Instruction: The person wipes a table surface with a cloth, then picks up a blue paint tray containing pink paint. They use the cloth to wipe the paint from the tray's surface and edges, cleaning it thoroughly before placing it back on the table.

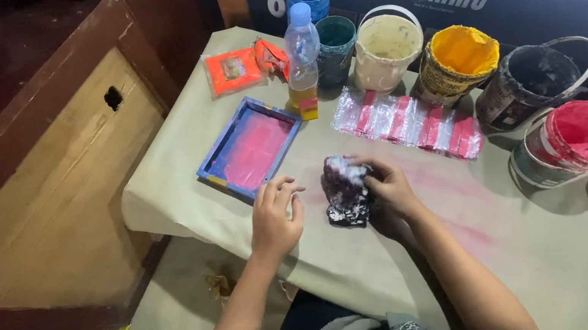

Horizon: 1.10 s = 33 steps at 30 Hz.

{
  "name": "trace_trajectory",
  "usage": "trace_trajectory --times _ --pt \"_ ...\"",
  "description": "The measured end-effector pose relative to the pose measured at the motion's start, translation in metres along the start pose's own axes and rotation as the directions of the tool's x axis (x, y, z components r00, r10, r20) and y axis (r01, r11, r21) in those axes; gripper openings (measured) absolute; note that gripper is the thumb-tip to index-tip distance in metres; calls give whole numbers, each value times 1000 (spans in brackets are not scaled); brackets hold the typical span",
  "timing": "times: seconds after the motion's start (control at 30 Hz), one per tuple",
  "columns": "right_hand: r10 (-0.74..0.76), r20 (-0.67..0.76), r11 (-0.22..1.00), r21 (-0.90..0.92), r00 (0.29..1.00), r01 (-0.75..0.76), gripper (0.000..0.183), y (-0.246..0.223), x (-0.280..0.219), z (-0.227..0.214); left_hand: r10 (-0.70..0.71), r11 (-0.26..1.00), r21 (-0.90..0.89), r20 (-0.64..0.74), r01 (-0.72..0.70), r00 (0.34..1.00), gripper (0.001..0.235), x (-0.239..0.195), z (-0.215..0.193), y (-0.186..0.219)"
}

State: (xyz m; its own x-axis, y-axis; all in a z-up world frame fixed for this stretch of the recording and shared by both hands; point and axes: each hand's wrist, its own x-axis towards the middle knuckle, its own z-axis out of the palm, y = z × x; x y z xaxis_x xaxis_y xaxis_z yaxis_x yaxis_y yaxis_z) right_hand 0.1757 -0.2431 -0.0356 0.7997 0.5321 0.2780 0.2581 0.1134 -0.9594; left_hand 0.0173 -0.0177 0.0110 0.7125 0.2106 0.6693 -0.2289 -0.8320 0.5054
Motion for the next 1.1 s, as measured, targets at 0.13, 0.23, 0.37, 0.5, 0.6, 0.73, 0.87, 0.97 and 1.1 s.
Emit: trace_trajectory --times 0.13,0.23,0.37,0.5,0.6,0.73,0.87,0.97,1.1 --pt "-267 177 897 -313 947 311 63 -14 -8 5 28 999 -20 20 -27 999 22 2 11 2" --pt "-254 362 798 -446 897 406 62 -21 -27 18 72 995 -75 55 -68 996 23 3 21 7" --pt "-205 337 832 -435 919 345 44 -28 -42 21 213 976 -125 346 -180 914 52 -11 40 23" --pt "-180 225 772 -572 958 279 40 -19 -55 18 -7 994 89 670 -70 742 77 -27 41 48" --pt "-185 172 665 -703 968 252 46 -5 -64 29 109 918 290 473 -271 874 57 -55 66 35" --pt "-208 226 518 -800 952 303 55 -11 -52 42 76 905 343 454 -253 888 51 -57 72 27" --pt "-63 256 595 -766 965 242 61 -2 -24 44 -87 898 404 553 -175 829 56 -42 78 14" --pt "-57 275 590 -766 960 254 62 -2 6 52 -140 903 411 553 -123 821 54 -19 89 -9" --pt "12 269 581 -785 963 212 64 15 48 59 -150 913 401 506 -77 849 47 17 98 -42"
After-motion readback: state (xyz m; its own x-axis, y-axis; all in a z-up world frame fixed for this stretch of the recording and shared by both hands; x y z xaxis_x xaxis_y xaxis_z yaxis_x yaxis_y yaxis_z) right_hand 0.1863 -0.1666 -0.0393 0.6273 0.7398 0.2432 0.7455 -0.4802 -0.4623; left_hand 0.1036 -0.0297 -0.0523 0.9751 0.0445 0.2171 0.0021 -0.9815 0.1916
